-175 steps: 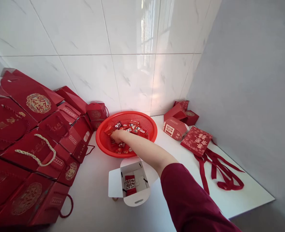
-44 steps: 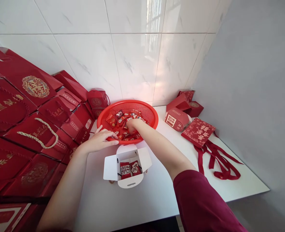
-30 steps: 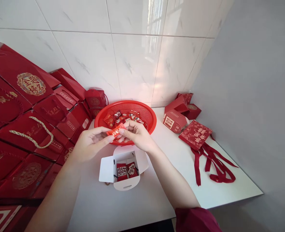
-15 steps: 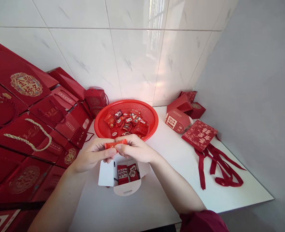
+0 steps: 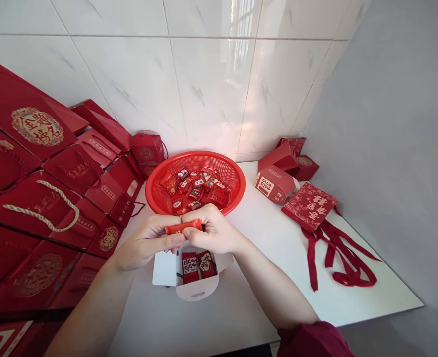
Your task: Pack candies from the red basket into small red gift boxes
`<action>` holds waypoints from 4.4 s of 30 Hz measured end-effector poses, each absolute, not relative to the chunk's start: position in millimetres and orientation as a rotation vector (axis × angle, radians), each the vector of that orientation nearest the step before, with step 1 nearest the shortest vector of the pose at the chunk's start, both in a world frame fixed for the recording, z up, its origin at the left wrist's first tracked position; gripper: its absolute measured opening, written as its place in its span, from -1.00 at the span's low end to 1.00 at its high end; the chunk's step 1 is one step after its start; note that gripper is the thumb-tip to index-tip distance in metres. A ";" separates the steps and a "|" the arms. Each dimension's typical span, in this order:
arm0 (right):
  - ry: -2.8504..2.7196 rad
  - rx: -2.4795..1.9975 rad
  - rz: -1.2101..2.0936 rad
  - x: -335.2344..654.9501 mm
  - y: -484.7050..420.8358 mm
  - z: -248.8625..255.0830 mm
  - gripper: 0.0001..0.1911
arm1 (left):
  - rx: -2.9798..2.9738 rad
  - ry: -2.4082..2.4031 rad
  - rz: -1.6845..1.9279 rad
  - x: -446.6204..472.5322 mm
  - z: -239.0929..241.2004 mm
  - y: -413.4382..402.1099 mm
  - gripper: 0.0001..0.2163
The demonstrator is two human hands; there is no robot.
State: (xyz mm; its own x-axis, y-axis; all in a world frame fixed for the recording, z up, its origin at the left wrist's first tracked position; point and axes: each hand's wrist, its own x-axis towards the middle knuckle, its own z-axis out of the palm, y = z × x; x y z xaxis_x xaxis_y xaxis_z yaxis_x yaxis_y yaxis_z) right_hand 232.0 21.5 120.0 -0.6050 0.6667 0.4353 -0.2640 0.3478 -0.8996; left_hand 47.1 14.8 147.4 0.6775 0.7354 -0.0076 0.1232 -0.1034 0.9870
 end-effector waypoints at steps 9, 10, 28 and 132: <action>-1.749 -0.347 1.367 234.8 20.2 121.1 -0.74 | 1.706 0.693 0.629 49.1 147.5 9.8 -0.68; -1.753 -0.350 1.359 234.9 20.2 120.5 -0.74 | 1.732 0.694 0.636 48.8 147.6 8.9 -0.69; -1.859 -0.471 1.270 228.2 10.3 124.4 -0.59 | 1.518 0.681 0.827 49.7 142.3 11.1 -0.64; -2.111 -0.875 0.967 260.5 10.1 136.5 -0.92 | 2.422 1.214 0.286 37.8 140.7 20.7 -0.79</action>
State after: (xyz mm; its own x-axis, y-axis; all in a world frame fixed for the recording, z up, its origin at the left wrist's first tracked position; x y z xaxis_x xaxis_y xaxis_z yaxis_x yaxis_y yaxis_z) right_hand 260.5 10.1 136.5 -0.5672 0.7759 0.2760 0.2975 0.5055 -0.8099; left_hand 37.8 20.7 140.7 0.5986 0.8011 -0.0019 0.7159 -0.5338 0.4501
